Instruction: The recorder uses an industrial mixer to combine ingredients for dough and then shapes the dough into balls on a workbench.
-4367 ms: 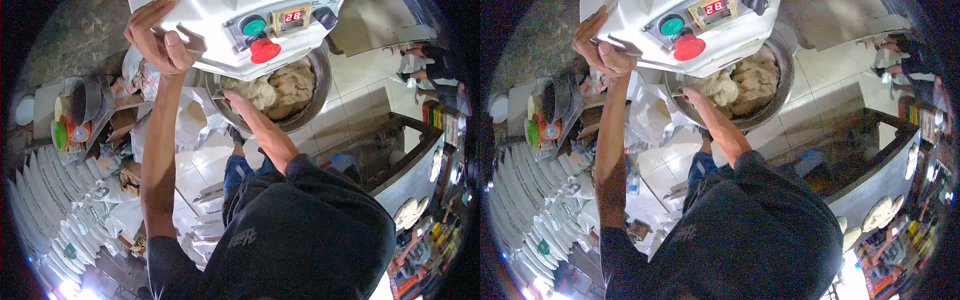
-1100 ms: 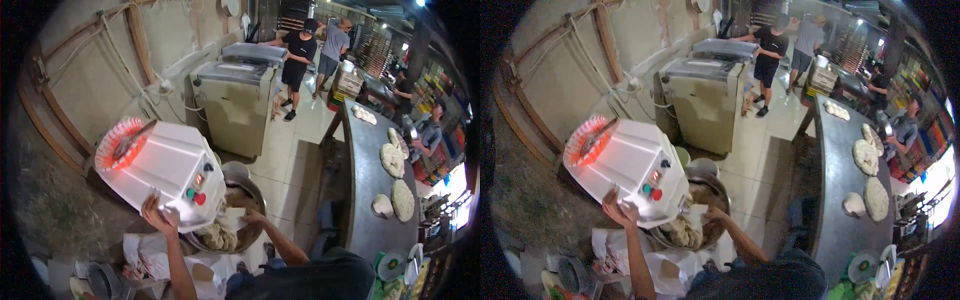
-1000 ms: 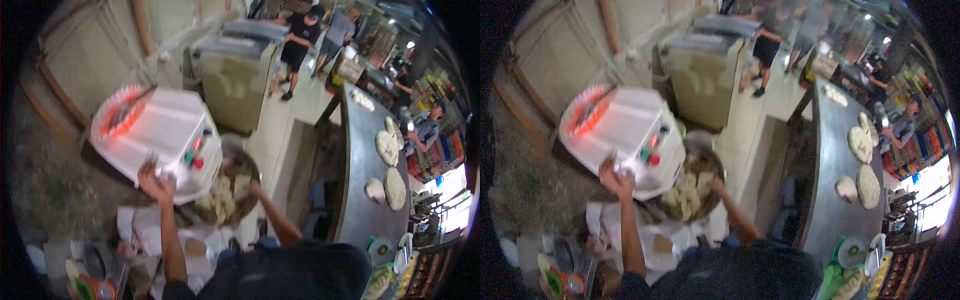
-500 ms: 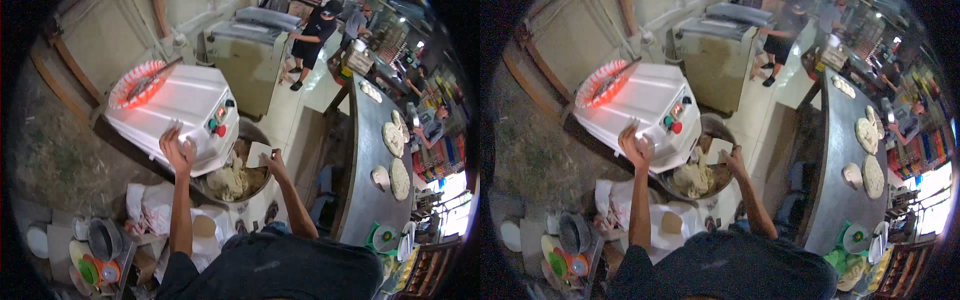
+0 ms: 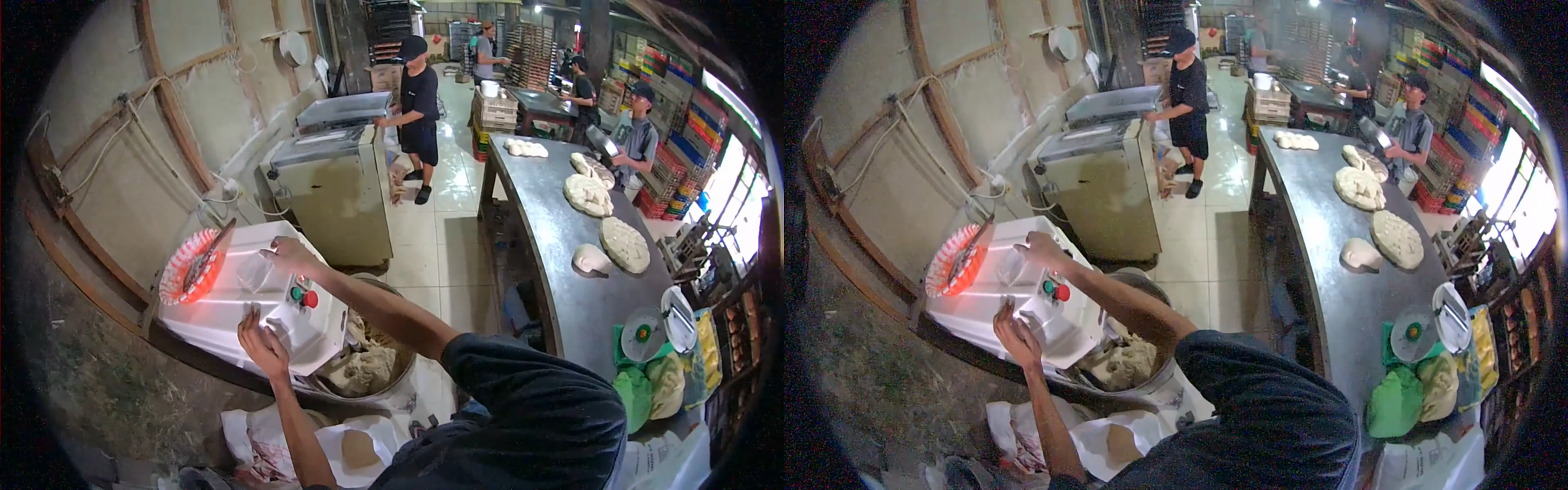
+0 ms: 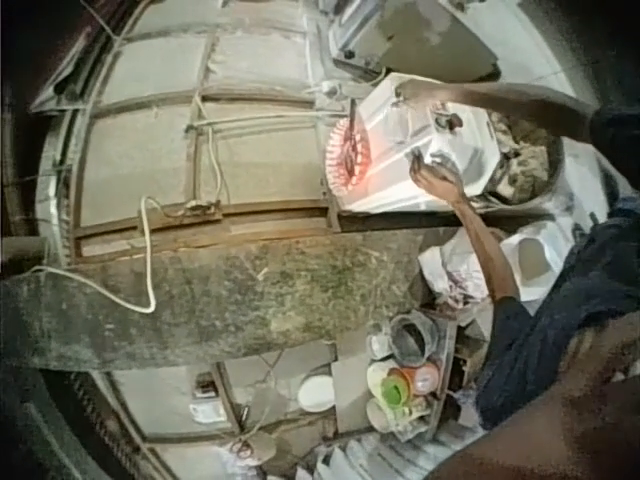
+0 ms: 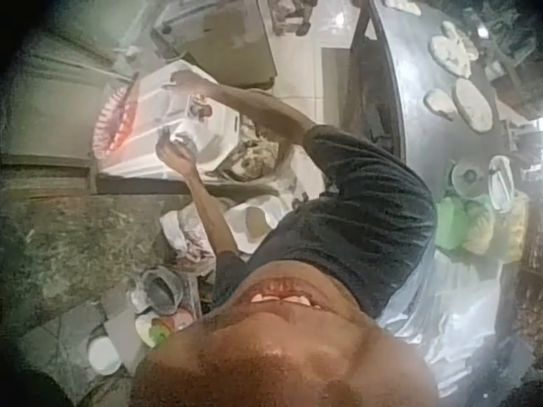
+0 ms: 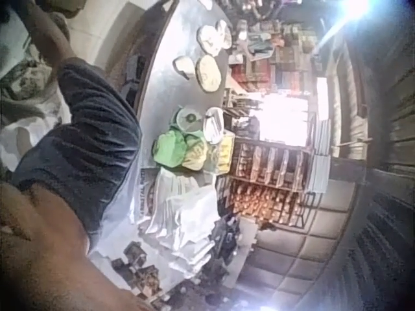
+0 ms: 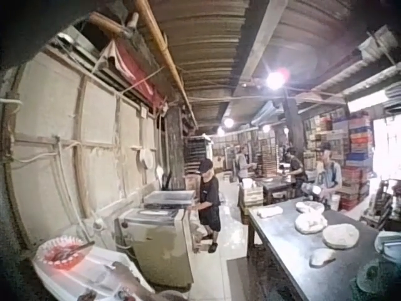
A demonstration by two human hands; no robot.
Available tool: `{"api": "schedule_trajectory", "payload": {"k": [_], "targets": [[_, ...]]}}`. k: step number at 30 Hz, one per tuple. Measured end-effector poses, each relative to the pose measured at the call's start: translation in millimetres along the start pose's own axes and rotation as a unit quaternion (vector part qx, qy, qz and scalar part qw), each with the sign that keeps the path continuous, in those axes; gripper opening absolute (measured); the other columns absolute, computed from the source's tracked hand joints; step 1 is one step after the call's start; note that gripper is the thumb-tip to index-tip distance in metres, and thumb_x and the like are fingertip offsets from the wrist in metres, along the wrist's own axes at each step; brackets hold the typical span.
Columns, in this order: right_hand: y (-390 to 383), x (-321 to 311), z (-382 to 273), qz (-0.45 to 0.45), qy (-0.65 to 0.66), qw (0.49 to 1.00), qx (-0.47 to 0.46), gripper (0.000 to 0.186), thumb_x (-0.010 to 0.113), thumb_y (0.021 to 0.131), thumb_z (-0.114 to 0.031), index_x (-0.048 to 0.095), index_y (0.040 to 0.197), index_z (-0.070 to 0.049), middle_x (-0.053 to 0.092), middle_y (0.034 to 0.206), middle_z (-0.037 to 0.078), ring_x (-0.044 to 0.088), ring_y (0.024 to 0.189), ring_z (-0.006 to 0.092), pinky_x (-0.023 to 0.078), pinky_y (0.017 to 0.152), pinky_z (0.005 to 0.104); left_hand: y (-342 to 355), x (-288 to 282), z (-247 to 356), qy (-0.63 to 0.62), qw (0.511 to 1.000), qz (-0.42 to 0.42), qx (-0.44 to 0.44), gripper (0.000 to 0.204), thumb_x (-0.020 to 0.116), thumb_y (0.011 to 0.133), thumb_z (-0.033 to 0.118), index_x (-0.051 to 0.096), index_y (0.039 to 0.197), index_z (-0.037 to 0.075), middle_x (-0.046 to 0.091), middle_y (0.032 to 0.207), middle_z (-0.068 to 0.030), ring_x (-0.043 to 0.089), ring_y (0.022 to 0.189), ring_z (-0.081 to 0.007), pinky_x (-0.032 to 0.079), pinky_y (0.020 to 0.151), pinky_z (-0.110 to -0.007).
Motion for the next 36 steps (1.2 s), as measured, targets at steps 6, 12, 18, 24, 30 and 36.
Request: {"api": "schedule_trajectory", "payload": {"k": [6,12,18,24,30,36], "targets": [[-109.8,-40.4,43.2,-0.013,0.278,0.959,-0.059,0.050,0.059,0.087,-0.043,0.055,0.107,0.003,0.062,0.096,0.011,0.060,0.089,0.0194,0.049,0.075,0.0325,-14.6,-24.6,-13.9,0.054,0.998,0.007,-0.017,0.031,0.046,0.089,0.014,0.052,0.114,-0.004,0.054,0.119,-0.0174,0.043,0.115,-0.0367,0.028,0.101,-0.046],[-388.1,-170.5,263.1,0.352,-0.077,0.914,0.188,0.046,0.065,0.081,-0.037,0.059,0.103,0.003,0.064,0.095,0.018,0.062,0.087,0.0255,0.048,0.077,0.0364,-60.1,16.3,18.1,0.151,0.969,0.131,-0.147,0.039,0.048,0.093,0.024,0.043,0.120,-0.005,0.045,0.120,-0.0208,0.041,0.112,-0.0366,0.030,0.098,-0.047],[-737.5,-223.0,278.6,0.527,-0.355,0.487,0.599,0.064,0.057,0.082,-0.050,0.049,0.122,0.000,0.045,0.125,0.024,0.041,0.116,0.0398,0.035,0.094,0.0497,-174.3,133.8,162.8,-0.208,0.920,-0.090,-0.319,0.036,0.050,0.089,0.023,0.043,0.113,-0.003,0.045,0.107,-0.0202,0.043,0.102,-0.0342,0.033,0.094,-0.043],[-848.0,-195.1,314.8,0.559,-0.305,0.374,0.674,0.074,0.042,0.087,-0.060,0.040,0.133,-0.003,0.036,0.137,0.023,0.031,0.126,0.0422,0.027,0.101,0.0549,-222.5,229.9,449.7,-0.497,0.627,-0.599,-0.027,0.031,0.058,0.088,0.019,0.049,0.114,0.004,0.055,0.102,-0.0147,0.060,0.090,-0.0273,0.048,0.076,-0.037],[-869.7,-216.0,326.7,0.565,-0.303,0.367,0.674,0.071,0.056,0.080,-0.056,0.045,0.128,-0.006,0.049,0.122,0.019,0.044,0.113,0.0384,0.032,0.095,0.0549,-292.6,206.1,658.8,-0.477,0.416,-0.686,0.358,0.049,0.058,0.088,0.027,0.039,0.127,0.006,0.046,0.121,-0.0183,0.049,0.108,-0.0349,0.043,0.088,-0.043],[-893.4,-250.5,247.4,0.824,0.245,0.481,0.172,0.036,0.060,0.086,-0.037,0.057,0.108,-0.009,0.058,0.100,0.011,0.057,0.093,0.0277,0.045,0.079,0.0447,-413.8,177.8,706.7,-0.419,0.401,-0.702,0.413,0.077,0.057,0.083,0.051,0.026,0.139,0.009,0.035,0.132,-0.0294,0.033,0.122,-0.0484,0.033,0.095,-0.058]]}}
Point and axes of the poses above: each hand's wrist, its own y-axis towards the middle knuckle, its own x-axis out of the palm, z = x × y, the point moved 3 cm from there along y, towards the middle knuckle
